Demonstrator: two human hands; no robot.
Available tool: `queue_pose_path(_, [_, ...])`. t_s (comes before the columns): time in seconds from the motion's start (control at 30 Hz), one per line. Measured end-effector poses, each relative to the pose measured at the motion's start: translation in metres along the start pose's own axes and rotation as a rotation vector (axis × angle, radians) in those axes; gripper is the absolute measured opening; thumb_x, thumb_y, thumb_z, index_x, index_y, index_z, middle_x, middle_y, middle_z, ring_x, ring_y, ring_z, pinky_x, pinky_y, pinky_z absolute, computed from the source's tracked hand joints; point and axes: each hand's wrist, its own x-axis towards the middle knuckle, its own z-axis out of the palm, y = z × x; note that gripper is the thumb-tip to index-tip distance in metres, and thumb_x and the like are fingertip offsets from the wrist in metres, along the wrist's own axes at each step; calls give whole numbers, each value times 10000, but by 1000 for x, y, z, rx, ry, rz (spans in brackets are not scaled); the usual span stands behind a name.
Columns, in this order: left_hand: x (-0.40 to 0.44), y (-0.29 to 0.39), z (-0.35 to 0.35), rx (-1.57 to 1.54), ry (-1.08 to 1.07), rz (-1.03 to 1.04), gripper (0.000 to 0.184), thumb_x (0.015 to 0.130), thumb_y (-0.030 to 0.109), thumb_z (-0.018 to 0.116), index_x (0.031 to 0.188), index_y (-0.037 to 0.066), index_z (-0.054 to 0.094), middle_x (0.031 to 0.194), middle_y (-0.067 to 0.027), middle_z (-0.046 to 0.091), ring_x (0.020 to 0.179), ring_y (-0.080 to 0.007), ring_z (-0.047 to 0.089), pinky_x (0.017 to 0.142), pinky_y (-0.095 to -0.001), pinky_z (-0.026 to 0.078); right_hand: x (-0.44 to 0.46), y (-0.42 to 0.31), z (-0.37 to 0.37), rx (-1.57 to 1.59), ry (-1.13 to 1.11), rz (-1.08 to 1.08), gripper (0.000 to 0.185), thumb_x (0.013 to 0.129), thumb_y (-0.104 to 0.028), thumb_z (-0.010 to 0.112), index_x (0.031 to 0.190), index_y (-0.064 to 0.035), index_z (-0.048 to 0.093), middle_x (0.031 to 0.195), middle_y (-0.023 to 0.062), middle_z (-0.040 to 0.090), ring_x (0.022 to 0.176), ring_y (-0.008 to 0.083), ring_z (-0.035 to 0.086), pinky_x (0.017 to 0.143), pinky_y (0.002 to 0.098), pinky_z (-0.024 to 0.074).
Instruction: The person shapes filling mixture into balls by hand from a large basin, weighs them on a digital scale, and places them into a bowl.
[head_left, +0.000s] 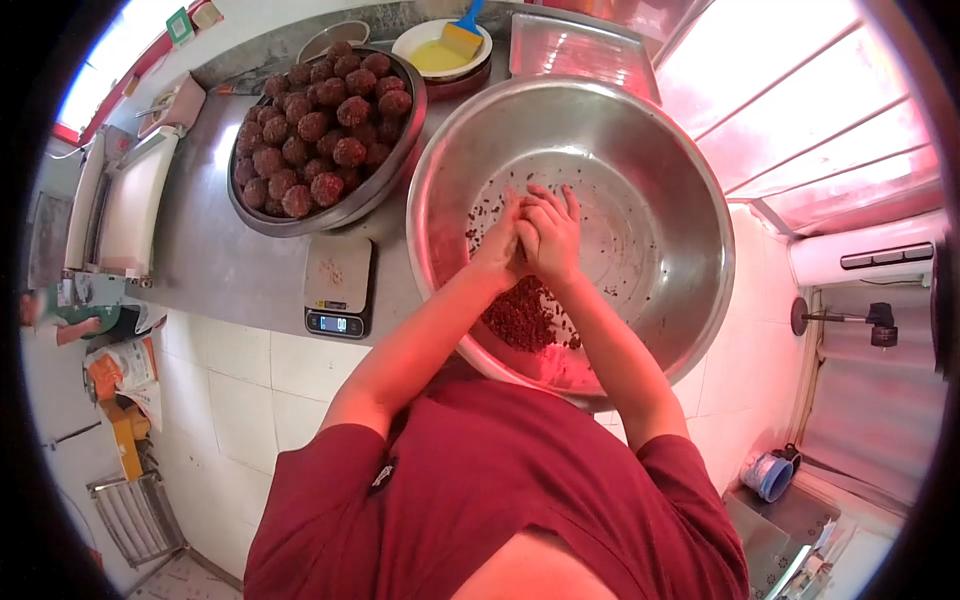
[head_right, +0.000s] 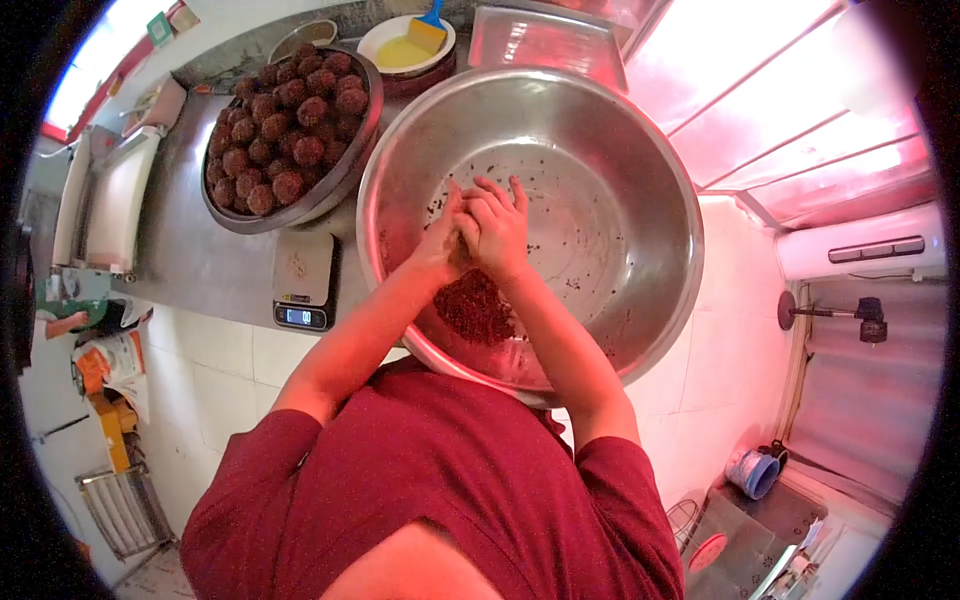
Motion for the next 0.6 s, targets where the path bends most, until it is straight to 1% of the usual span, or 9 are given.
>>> queue_pose_path(0.03, [-12,9,18,66,60,23,469,918,588,416,1030,169,593,994,-7,609,977,-160,583,801,-320,503,4,-5,-8,-36,-73,-12,242,777,-213,617,959,-54,608,1092,114,618,1164,256,523,1072,489,257])
queue_pose_path(0.13, [-15,19,4,-4,-25,16,497,919,587,413,1027,134,589,972,-19,612,953,-164,596,804,-332,508,0,-20,-19,300,-300,246,362,769,-233,626,1077,-51,571,1180,119,582,1201,270,489,1070,478,265])
queue_pose_path(0.17, [-19,20,1,12,-1,-72,462,933,530,449,989,91,582,930,-35,611,891,-160,606,789,-313,510,-1,-17,-15,362,-137,268,337,774,-236,616,1042,-33,590,1133,133,605,1150,290,529,1076,469,262])
queue_pose_path(0.27, [-19,3,18,35,186,163,433,926,485,504,916,61,592,886,-46,609,840,-152,602,759,-281,501,-11,-13,-4,304,-146,145,268,783,-217,603,961,-18,613,1048,146,631,1060,301,581,1077,459,266])
queue_pose_path(0.3, [-13,-5,16,17,205,245,351,915,447,554,880,98,573,875,-21,563,819,-154,561,744,-318,488,-8,-23,-3,298,39,66,213,788,-207,595,892,-25,630,968,144,644,968,302,614,1072,470,266])
queue_pose_path(0.4, [-9,-7,-5,136,235,227,347,921,437,549,890,93,581,883,-18,571,853,-144,562,765,-294,482,-7,-29,-3,272,33,42,144,786,-59,500,823,47,590,911,196,643,935,332,614,986,493,400])
queue_pose_path(0.43, [-7,-8,-5,179,335,190,358,935,454,512,943,103,580,937,-25,583,914,-150,560,797,-306,478,-11,-22,6,285,34,58,126,805,-69,507,797,26,589,887,175,648,928,324,618,1011,499,364])
queue_pose_path(0.53, [0,-5,-10,61,169,153,471,903,559,491,1020,114,590,963,-40,603,898,-154,582,785,-297,487,-9,0,8,122,-170,38,229,790,-242,606,889,-38,633,968,126,647,1019,287,596,1069,479,264])
queue_pose_path(0.6, [-5,10,0,70,96,93,475,914,574,443,1040,138,585,988,-35,601,934,-168,583,811,-327,491,5,-3,-2,21,-102,-11,279,781,-294,636,893,-38,635,992,119,648,1093,275,561,1069,486,257])
